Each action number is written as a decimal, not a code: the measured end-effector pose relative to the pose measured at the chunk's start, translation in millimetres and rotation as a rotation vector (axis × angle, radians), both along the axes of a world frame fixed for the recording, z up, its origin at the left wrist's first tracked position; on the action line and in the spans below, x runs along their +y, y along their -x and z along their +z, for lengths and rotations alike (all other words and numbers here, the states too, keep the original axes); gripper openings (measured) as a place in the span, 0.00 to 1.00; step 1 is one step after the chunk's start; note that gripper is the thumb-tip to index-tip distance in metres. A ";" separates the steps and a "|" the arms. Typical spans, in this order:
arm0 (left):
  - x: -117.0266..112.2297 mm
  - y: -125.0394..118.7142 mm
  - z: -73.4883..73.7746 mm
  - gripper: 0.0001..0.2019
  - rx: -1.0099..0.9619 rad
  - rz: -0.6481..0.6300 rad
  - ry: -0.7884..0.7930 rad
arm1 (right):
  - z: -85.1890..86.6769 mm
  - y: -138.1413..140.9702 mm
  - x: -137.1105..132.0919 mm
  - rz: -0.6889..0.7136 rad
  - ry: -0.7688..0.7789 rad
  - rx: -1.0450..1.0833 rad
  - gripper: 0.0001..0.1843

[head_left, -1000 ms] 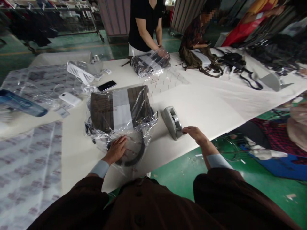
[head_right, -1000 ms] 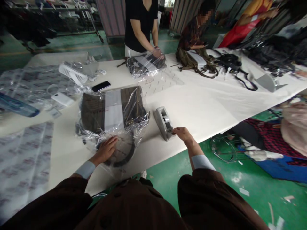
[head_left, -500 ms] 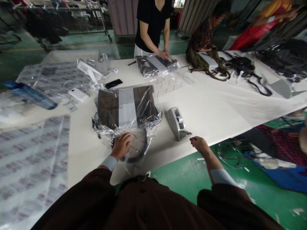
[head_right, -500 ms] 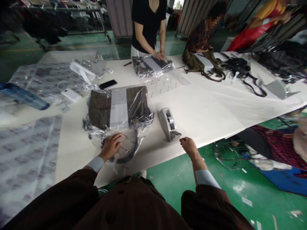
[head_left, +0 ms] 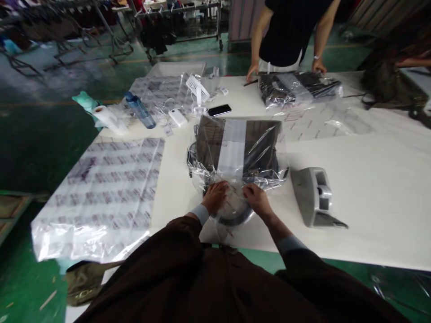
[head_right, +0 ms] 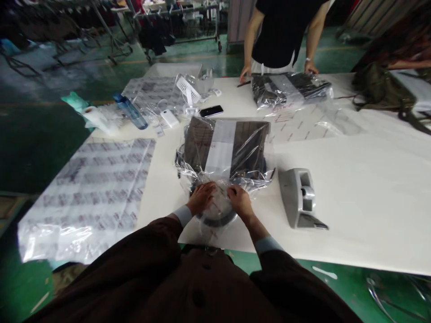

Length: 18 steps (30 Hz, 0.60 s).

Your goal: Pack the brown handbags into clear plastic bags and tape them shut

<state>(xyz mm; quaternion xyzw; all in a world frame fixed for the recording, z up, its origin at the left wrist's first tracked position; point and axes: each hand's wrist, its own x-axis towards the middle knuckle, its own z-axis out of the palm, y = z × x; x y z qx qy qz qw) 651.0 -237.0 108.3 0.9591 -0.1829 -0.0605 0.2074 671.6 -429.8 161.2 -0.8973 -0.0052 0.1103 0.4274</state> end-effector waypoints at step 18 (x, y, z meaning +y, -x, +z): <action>0.5 -10.7 5.1 0.25 0.054 0.070 0.005 | -41.7 -63.4 77.2 0.070 0.520 0.342 0.18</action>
